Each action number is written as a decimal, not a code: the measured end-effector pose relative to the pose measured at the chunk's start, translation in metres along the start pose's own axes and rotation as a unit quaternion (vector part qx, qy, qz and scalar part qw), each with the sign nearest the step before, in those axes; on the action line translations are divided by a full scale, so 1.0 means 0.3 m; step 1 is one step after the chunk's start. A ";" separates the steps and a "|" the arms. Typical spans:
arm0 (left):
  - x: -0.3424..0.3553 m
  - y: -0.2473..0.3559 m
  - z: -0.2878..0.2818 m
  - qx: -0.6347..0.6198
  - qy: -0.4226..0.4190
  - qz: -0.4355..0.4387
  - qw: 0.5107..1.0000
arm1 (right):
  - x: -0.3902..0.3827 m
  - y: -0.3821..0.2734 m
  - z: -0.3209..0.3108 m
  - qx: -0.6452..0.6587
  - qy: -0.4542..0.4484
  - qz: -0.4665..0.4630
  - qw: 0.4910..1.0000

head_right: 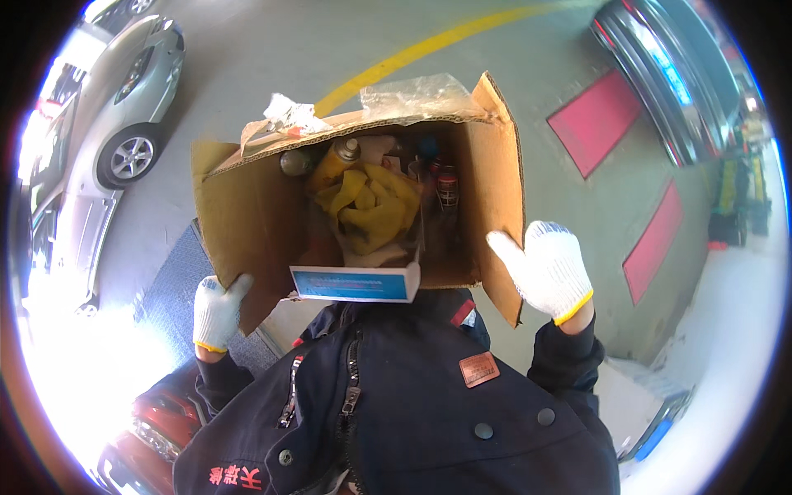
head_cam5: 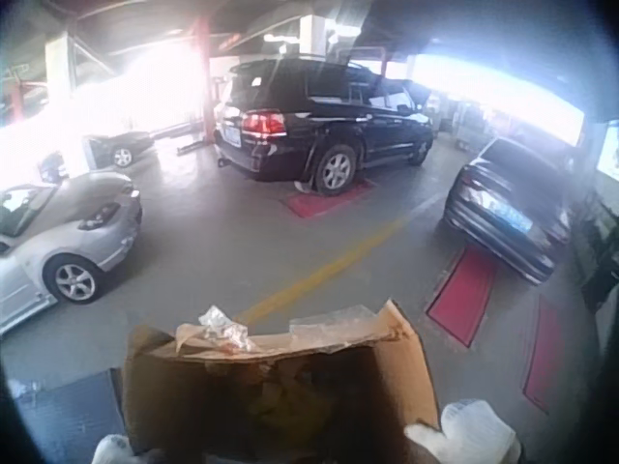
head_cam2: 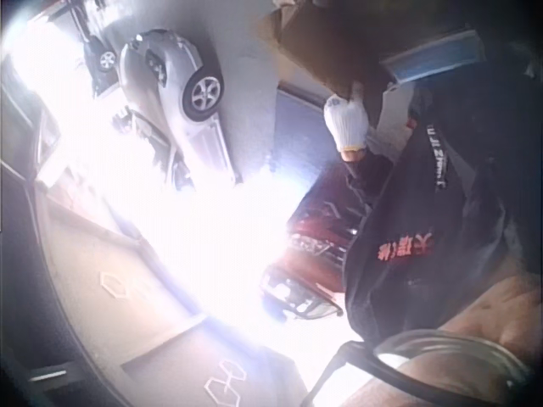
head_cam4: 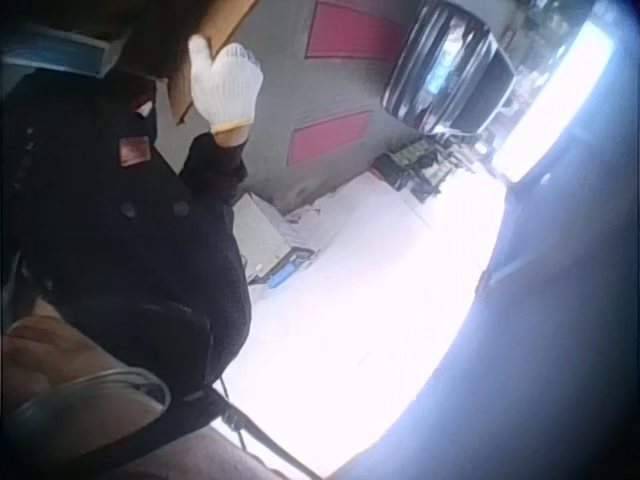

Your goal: The person enters a red car and wipes the dashboard and center console with a cloth. They then exit the vehicle, pick up a cardboard box, and walk through a garage while carrying it. The person opens the box, removes several items including spray cans and a cloth, and places them into a trash bin.

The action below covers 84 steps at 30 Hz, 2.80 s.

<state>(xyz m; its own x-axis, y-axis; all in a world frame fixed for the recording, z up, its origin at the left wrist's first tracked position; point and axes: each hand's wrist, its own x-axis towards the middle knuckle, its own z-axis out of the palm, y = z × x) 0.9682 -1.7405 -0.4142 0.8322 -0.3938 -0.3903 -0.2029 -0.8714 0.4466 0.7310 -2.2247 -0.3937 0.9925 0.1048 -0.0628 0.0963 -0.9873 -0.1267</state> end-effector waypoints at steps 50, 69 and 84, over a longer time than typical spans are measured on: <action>0.930 -0.180 0.069 -0.006 0.142 -0.077 0.987 | 1.347 0.492 0.256 -0.004 -0.074 0.066 0.995; 1.603 0.056 -0.139 0.099 0.126 -0.096 0.982 | 2.096 1.040 0.291 -0.035 -0.094 -0.009 0.995; 2.413 0.209 -0.399 0.030 0.073 -0.158 0.984 | 2.448 1.429 0.352 0.018 -0.120 0.122 0.985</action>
<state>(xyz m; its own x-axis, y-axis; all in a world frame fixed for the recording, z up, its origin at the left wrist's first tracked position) 1.6198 -2.0453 -0.5723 0.9228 -0.0588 -0.3808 0.0508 -0.9611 0.2715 1.4931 -2.5583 -0.5986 0.9387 -0.1063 -0.3278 -0.1507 -0.9821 -0.1130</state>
